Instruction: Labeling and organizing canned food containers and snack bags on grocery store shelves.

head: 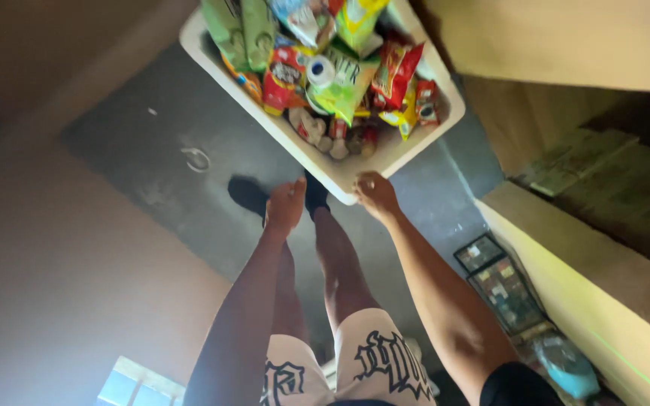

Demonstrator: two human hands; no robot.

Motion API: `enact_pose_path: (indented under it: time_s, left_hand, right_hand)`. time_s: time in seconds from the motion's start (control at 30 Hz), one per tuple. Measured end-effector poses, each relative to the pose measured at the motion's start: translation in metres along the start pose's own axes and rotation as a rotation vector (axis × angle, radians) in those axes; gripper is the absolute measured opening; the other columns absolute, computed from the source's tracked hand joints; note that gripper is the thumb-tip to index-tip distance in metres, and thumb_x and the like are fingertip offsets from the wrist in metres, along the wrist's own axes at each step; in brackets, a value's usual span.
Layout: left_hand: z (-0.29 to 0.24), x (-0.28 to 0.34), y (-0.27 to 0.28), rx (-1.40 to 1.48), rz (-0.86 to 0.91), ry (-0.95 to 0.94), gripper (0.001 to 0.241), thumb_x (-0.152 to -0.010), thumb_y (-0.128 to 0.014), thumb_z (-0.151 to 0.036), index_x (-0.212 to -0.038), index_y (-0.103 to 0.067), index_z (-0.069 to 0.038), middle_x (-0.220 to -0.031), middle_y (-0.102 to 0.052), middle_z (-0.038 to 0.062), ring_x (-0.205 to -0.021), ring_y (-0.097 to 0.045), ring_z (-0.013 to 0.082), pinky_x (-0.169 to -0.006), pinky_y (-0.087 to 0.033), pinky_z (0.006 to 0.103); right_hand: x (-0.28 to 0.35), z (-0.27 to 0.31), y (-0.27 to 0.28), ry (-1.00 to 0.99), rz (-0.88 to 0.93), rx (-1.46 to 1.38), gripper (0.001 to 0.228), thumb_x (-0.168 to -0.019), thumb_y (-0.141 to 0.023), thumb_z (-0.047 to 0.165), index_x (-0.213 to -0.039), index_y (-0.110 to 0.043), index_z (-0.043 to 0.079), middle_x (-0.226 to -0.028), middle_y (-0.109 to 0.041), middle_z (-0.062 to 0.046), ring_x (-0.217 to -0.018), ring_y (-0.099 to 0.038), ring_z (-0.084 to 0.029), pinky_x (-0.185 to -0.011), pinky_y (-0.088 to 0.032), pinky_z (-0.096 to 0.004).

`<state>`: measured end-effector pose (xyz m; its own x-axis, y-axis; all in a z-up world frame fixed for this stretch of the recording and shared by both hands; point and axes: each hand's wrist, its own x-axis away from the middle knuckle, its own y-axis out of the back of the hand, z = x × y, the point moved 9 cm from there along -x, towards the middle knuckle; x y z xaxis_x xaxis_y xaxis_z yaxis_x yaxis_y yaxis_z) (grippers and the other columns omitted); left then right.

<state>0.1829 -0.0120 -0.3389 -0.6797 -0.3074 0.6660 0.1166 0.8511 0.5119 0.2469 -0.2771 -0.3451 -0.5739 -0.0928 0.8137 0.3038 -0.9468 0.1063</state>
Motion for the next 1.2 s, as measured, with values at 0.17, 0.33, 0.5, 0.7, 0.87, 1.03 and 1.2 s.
enact_pose_path:
  time_s: [0.17,0.33,0.5,0.7,0.87,1.03,1.2]
  left_hand:
    - [0.001,-0.017,-0.039,0.074,0.053,0.009,0.056,-0.1,-0.053,-0.058,-0.103,-0.074,-0.006,-0.1,-0.072,0.024,-0.102,-0.067,0.0442,-0.087,-0.052,0.0505]
    - [-0.017,-0.029,-0.048,0.191,0.011,-0.059,0.042,-0.099,-0.061,-0.046,-0.101,-0.075,-0.006,-0.093,-0.074,0.02,-0.091,-0.072,0.0353,-0.08,-0.054,0.0449]
    - [-0.052,-0.059,-0.044,0.45,-0.006,-0.05,0.027,-0.104,-0.056,-0.028,-0.108,-0.074,-0.008,-0.081,-0.073,0.008,-0.069,-0.069,0.0154,-0.066,-0.056,0.0319]
    - [-0.061,-0.095,-0.048,0.61,-0.021,-0.076,0.02,-0.102,-0.061,-0.018,-0.117,-0.066,-0.005,-0.094,-0.07,0.007,-0.078,-0.069,0.0161,-0.07,-0.057,0.0305]
    - [-0.142,-0.103,0.009,0.337,-0.191,-0.392,0.026,-0.094,-0.069,-0.006,-0.12,-0.065,-0.006,-0.113,-0.062,0.013,-0.089,-0.066,0.0242,-0.079,-0.057,0.0332]
    - [-0.184,-0.135,0.031,0.153,-0.272,-0.609,0.041,-0.086,-0.075,-0.001,-0.124,-0.058,-0.006,-0.127,-0.056,0.017,-0.115,-0.06,0.0351,-0.092,-0.054,0.041]
    - [-0.196,-0.161,0.027,-0.005,-0.268,-0.615,0.052,-0.081,-0.08,-0.007,-0.128,-0.056,-0.005,-0.125,-0.056,0.02,-0.118,-0.056,0.0401,-0.097,-0.05,0.0485]
  right_hand:
    - [-0.037,-0.032,-0.003,0.068,-0.003,-0.124,0.025,-0.096,-0.061,0.007,-0.121,-0.062,0.003,-0.094,-0.071,-0.009,-0.076,-0.068,-0.015,-0.064,-0.058,-0.029]
    - [-0.071,-0.037,-0.014,0.07,0.023,-0.319,0.033,-0.098,-0.06,0.006,-0.13,-0.056,0.0,-0.097,-0.068,-0.014,-0.077,-0.064,-0.018,-0.065,-0.055,-0.031]
    - [-0.095,0.053,-0.002,0.121,-0.123,-0.15,0.05,-0.095,-0.07,0.016,-0.136,-0.045,0.005,-0.115,-0.066,-0.01,-0.09,-0.068,-0.016,-0.067,-0.058,-0.03]
    - [-0.138,0.084,0.007,0.361,-0.215,-0.016,0.054,-0.097,-0.078,0.021,-0.133,-0.047,-0.005,-0.121,-0.067,-0.021,-0.104,-0.067,-0.024,-0.08,-0.057,-0.034]
    - [-0.135,0.089,0.011,0.357,-0.259,-0.001,0.052,-0.097,-0.073,0.022,-0.133,-0.047,-0.004,-0.121,-0.067,-0.019,-0.105,-0.069,-0.023,-0.084,-0.058,-0.032]
    - [-0.125,0.038,0.018,0.136,-0.289,-0.132,0.046,-0.099,-0.064,0.024,-0.135,-0.049,0.0,-0.116,-0.068,-0.016,-0.095,-0.068,-0.018,-0.072,-0.058,-0.032]
    - [-0.109,-0.028,0.046,-0.016,-0.358,-0.13,0.041,-0.097,-0.062,0.017,-0.133,-0.053,0.002,-0.109,-0.071,-0.011,-0.077,-0.065,-0.015,-0.064,-0.055,-0.031]
